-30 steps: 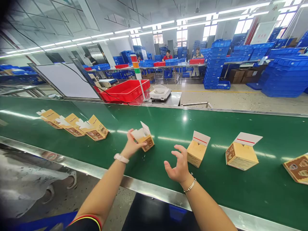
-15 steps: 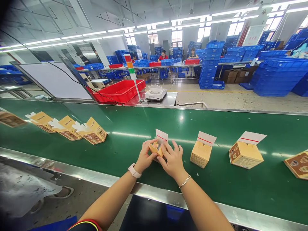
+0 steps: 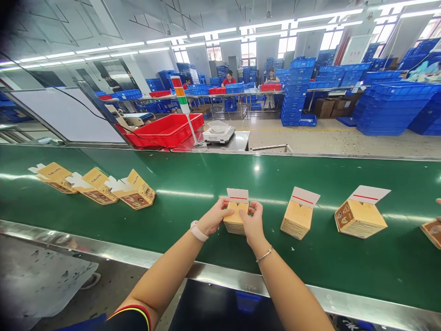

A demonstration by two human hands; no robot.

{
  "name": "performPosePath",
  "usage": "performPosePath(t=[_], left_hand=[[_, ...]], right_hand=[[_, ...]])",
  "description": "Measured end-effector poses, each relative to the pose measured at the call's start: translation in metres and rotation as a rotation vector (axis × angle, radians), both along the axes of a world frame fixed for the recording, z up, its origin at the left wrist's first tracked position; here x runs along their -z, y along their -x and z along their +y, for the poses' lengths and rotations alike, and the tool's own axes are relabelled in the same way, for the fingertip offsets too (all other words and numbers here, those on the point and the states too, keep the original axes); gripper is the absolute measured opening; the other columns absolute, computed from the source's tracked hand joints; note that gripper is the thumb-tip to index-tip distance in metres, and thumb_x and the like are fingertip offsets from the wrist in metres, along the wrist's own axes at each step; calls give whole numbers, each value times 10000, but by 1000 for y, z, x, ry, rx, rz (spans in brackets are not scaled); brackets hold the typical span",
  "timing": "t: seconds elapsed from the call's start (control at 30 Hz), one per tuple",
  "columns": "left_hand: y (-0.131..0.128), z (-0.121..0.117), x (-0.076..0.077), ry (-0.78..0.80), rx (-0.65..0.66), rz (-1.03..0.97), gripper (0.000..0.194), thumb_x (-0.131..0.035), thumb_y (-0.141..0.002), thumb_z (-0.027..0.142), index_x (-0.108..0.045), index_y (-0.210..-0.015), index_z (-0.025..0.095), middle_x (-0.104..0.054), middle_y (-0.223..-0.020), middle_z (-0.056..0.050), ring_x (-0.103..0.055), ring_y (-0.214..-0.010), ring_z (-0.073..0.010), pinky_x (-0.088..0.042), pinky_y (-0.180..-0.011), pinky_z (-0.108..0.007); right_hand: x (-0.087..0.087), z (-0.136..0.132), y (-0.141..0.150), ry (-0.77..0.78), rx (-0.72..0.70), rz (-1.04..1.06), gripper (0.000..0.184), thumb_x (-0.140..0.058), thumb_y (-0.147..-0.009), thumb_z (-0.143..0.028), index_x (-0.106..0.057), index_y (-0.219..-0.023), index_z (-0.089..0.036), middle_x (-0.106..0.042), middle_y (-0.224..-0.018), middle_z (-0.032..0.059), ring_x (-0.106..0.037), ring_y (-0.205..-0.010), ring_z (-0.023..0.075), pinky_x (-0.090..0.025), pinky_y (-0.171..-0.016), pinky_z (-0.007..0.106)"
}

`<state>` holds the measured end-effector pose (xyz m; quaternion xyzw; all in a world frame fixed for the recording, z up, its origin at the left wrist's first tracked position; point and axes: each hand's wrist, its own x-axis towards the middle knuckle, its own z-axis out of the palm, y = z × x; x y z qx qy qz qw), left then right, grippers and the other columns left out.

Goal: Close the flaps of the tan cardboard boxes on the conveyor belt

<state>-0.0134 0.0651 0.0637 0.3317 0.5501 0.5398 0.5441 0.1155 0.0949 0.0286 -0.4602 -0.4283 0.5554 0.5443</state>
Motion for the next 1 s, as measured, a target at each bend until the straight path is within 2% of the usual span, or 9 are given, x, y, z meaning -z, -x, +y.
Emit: performPosePath(t=[0.1,0.23,0.37,0.5,0.57,0.7,0.77,0.87,1.0], left_hand=[[-5,9,-1,85,93,-116,402,-714,-601,80,-496,-922,186,-608,-946,-36,-617,-811,-157,-501,-761,-309],[-19,21,-2,106,112,-117,401,-682,-599,52,-514,-939,181,-658,-959,-75,-651,-838,-199,-511,-794,-365],[-22,22,-5,37,0,13,262,-679,-699,169,-535,-915,198,-679,-936,-86,-647,-850,-226,-521,-729,-381],[10,5,-6,-104,-401,198,228,-598,-806,299,-473,-981,226,-599,-1026,-73,-592,-948,-210,-496,-794,-373],[40,-7,-6,-171,-660,304,302,-602,-797,284,-418,-1028,226,-520,-1139,-90,-537,-1078,-226,-459,-912,-396],[115,-29,-7,-205,-1189,516,680,-701,-697,230,-249,-1203,195,-241,-1377,-178,-327,-1317,-297,-306,-1098,-494],[152,-39,-8,-182,-1348,627,786,-763,-642,212,-236,-1224,179,-195,-1396,-204,-216,-1382,-344,-197,-1148,-553],[196,-49,-12,-165,-1229,689,815,-831,-565,141,-303,-1185,187,-302,-1355,-183,-191,-1399,-389,-146,-1157,-597],[223,-48,-22,-199,-871,615,824,-797,-549,-8,-318,-1191,185,-475,-1221,-106,-454,-1250,-276,-347,-1097,-490]], right_hand=[[-9,7,-7,123,-112,55,535,-635,-520,-270,-471,-1028,-243,-535,-1049,43,-570,-928,206,-535,-746,326],[-11,15,-15,153,-175,11,553,-601,-509,-219,-466,-1044,-236,-543,-1052,48,-589,-838,198,-536,-671,318],[-11,18,-22,-85,-52,-88,417,-571,-712,-364,-431,-1080,-229,-523,-1041,81,-580,-871,221,-534,-701,367],[-25,2,-33,-671,423,-385,396,-487,-828,-397,-368,-1169,-233,-418,-1168,132,-470,-1122,312,-437,-916,524],[-32,-10,-34,-943,551,-489,431,-470,-820,-388,-316,-1198,-247,-355,-1181,136,-435,-1151,342,-387,-956,578],[-36,-26,-29,-1172,466,-490,429,-461,-789,-347,-300,-1184,-297,-313,-1123,103,-451,-1091,335,-427,-910,585],[-34,-28,-25,-1221,389,-419,400,-488,-779,-311,-338,-1149,-305,-318,-1116,88,-453,-1081,318,-435,-914,583],[-32,-26,-24,-1248,311,-340,349,-526,-777,-264,-392,-1098,-293,-338,-1110,77,-472,-1058,289,-438,-936,589],[-30,-22,-28,-1257,264,-332,297,-555,-787,-228,-428,-1052,-273,-353,-1110,73,-503,-1034,257,-470,-936,566]])
